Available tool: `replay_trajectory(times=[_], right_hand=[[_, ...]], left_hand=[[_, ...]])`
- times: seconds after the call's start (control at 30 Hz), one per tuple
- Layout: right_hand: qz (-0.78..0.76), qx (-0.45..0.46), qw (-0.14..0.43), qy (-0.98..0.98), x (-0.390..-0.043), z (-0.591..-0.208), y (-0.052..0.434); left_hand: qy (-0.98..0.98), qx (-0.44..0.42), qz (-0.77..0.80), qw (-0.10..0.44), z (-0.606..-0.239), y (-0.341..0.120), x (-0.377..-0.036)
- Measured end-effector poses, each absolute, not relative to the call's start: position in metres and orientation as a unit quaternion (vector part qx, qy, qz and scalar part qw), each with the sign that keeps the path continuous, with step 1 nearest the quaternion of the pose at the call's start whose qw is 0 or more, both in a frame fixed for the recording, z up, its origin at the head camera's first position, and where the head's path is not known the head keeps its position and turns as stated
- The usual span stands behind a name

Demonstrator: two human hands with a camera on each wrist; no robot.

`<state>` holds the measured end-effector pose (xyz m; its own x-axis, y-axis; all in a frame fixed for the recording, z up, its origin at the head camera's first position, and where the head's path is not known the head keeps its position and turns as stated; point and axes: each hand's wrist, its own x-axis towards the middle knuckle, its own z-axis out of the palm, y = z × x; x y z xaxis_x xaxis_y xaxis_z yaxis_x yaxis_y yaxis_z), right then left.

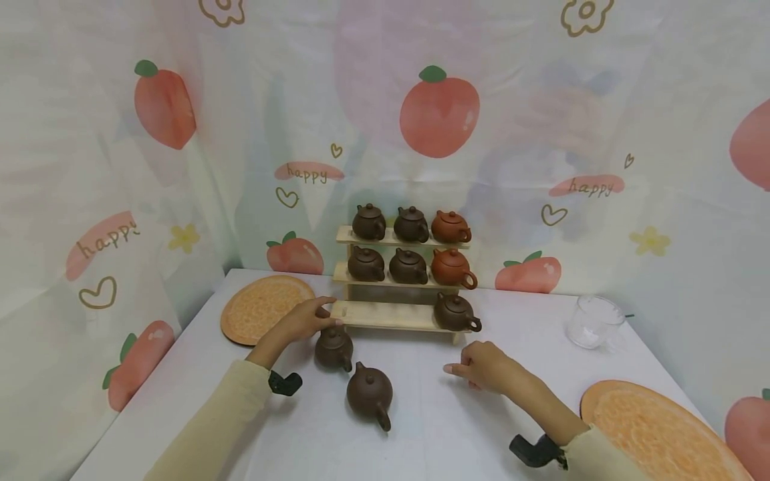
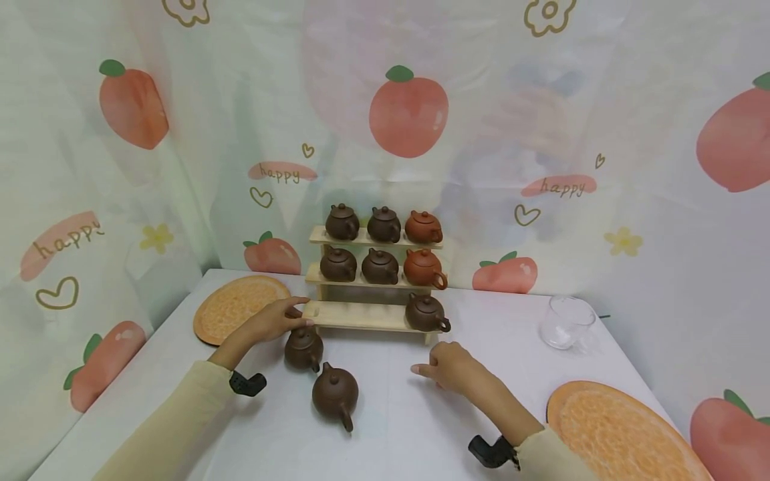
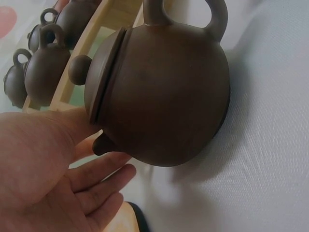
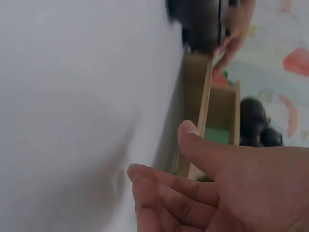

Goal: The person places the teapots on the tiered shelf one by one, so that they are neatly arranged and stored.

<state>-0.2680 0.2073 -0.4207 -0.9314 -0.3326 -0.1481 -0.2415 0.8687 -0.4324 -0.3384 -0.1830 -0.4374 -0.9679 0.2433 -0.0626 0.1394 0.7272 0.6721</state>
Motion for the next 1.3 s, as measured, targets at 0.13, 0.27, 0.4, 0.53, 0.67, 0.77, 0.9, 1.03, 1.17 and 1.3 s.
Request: replay_trajectory(times=[0.13, 0.27, 0.4, 0.53, 0.67, 0.77, 0.9, 1.03, 1.17, 1.3], right_hand=[[-0.226, -0.196, 0.088, 0.95, -0.253, -0.427, 0.183], [-0.241, -0.231, 0.069, 0.94, -0.24, -0.428, 0.161], [-0.255, -0.256, 0.069, 0.93, -0.226, -0.426, 0.139], [-0.262, -0.271, 0.083, 0.922, -0.214, -0.432, 0.122], [-0.248, -0.297, 0.078, 0.919, -0.205, -0.44, 0.11], [-0.231, -0.309, 0.069, 0.92, -0.202, -0.443, 0.107], [-0.218, -0.315, 0.072, 0.921, -0.203, -0.441, 0.111], [-0.21, -0.323, 0.09, 0.919, -0.205, -0.438, 0.117], [-0.212, -0.311, 0.1, 0.921, -0.204, -0.44, 0.117], [-0.219, -0.297, 0.101, 0.924, -0.201, -0.444, 0.114]], left_hand=[[0.927, 0.106, 0.353, 0.073, -0.438, -0.183, -0.339], [0.926, 0.106, 0.354, 0.074, -0.439, -0.183, -0.34], [0.927, 0.102, 0.354, 0.075, -0.439, -0.183, -0.34], [0.927, 0.101, 0.353, 0.074, -0.439, -0.183, -0.34], [0.928, 0.1, 0.351, 0.075, -0.439, -0.183, -0.34], [0.928, 0.101, 0.35, 0.074, -0.439, -0.183, -0.34], [0.929, 0.106, 0.348, 0.073, -0.44, -0.183, -0.34], [0.928, 0.108, 0.35, 0.073, -0.44, -0.184, -0.34], [0.926, 0.109, 0.354, 0.072, -0.44, -0.184, -0.34], [0.926, 0.11, 0.355, 0.072, -0.44, -0.184, -0.34]])
